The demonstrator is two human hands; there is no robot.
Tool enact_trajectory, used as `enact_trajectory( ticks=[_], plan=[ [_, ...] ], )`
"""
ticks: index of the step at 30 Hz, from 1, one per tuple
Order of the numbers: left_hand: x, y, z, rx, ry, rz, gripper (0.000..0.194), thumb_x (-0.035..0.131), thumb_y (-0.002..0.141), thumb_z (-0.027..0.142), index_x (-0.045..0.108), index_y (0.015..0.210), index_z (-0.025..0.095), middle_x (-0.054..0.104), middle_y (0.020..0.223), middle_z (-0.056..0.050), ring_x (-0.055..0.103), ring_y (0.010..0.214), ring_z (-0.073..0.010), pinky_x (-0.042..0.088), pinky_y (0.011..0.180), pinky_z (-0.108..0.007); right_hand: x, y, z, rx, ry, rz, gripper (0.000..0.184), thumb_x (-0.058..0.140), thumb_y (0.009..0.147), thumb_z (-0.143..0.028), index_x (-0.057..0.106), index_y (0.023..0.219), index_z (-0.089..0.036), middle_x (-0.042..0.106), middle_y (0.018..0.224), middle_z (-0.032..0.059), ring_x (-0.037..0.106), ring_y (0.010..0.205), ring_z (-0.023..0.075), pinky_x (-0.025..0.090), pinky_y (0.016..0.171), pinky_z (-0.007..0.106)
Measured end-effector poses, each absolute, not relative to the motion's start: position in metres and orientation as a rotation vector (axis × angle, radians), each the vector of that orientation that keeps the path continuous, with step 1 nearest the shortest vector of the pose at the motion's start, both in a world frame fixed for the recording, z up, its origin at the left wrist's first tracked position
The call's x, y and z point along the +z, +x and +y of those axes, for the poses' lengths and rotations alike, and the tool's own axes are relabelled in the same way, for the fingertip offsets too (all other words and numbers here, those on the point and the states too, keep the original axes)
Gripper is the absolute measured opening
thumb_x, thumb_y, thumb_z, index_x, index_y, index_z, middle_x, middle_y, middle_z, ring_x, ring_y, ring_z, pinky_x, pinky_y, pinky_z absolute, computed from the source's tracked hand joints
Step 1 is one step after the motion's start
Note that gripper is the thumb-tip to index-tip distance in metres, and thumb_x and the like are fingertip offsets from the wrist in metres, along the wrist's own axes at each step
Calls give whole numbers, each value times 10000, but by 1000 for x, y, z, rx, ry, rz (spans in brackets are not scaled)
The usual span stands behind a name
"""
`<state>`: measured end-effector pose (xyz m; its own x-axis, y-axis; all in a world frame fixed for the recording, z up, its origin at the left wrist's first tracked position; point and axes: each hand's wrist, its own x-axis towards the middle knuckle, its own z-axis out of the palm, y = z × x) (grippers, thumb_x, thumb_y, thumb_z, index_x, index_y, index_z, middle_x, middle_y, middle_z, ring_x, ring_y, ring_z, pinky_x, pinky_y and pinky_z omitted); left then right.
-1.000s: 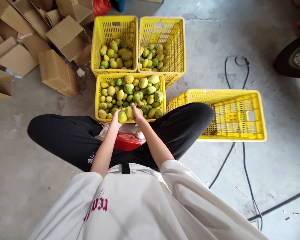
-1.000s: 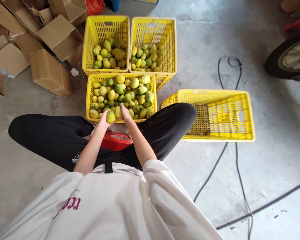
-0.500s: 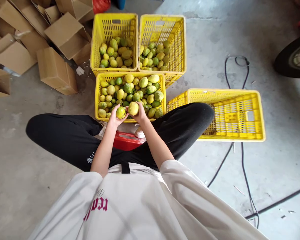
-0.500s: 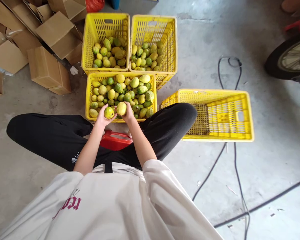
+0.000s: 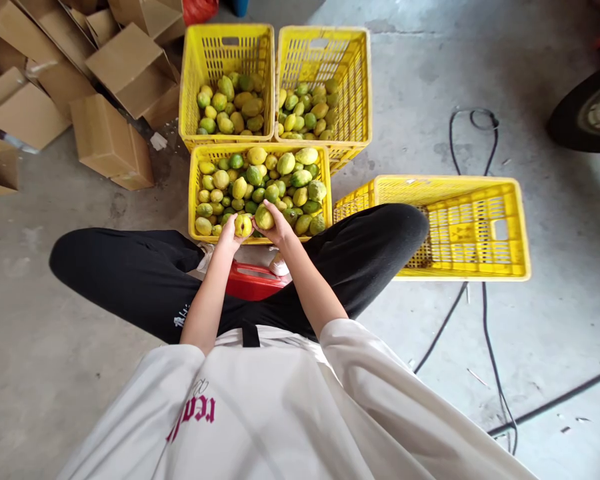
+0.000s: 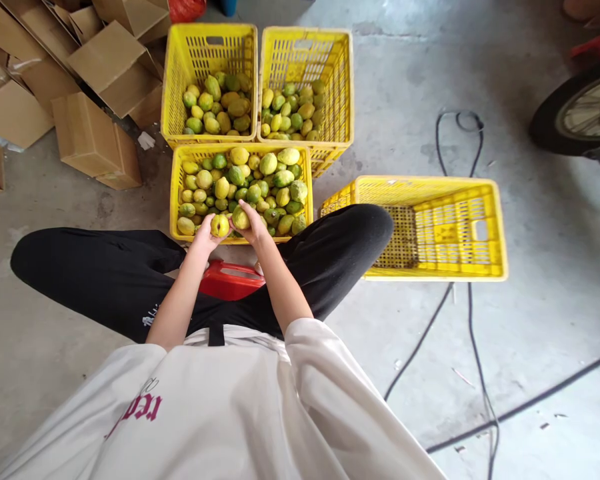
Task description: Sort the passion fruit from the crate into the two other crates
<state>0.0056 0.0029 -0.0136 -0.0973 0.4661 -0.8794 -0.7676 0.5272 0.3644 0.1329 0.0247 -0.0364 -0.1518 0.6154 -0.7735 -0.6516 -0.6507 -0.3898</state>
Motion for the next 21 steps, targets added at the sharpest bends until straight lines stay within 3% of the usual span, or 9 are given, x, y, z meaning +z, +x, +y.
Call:
enact_trajectory(
  ticks=[3,7,10,14,17,19,21],
  plan=[
    [-16,7,2,1077,-279,1313,200,750,1034,290,693,865,201,728,751,5,752,705,-144,672,785,-248,-32,132,24,1867,-1232,-14,122,692,990,-138,619,968,-233,670,838,-34,697,772,131,699,739,246],
    [-20,8,0,1104,-227,1305,190,857,946,220,696,846,198,717,771,27,683,614,-85,641,747,-193,-30,131,24,1930,-1211,-3,118,635,1038,-162,609,937,-217,667,807,-19,688,758,141,694,733,257],
    [-23,5,0,1101,-242,1342,144,866,914,238,724,932,227,710,780,33,708,670,-110,662,784,-219,-32,130,25,1916,-1197,-16,141,623,1026,-167,592,904,-231,670,791,-22,741,807,165,706,748,274],
    [-23,2,1,1082,-277,1403,167,811,957,385,738,1036,258,757,843,-29,784,855,-207,684,830,-297,-36,129,26,1905,-1196,-56,97,666,985,-224,593,923,-243,694,775,-20,797,883,204,723,770,316],
    [-21,2,2,1039,-270,1342,190,639,1050,372,745,1049,214,771,814,-70,801,920,-260,690,853,-356,-36,130,26,1894,-1168,-107,57,662,982,-238,611,955,-234,720,778,-11,807,861,208,716,780,320],
    [-19,4,2,1030,-256,1302,282,523,1097,336,745,1014,184,750,756,-65,800,881,-250,688,856,-360,-35,130,25,1900,-1154,-106,46,603,1017,-232,632,984,-220,740,799,-2,809,844,199,708,803,315],
    [-19,5,2,1028,-242,1331,294,545,1104,332,723,929,177,710,698,-33,772,768,-196,674,833,-311,-34,130,25,1917,-1159,-60,148,519,1067,-254,652,1027,-204,750,809,13,812,856,202,704,827,331]
  ],
)
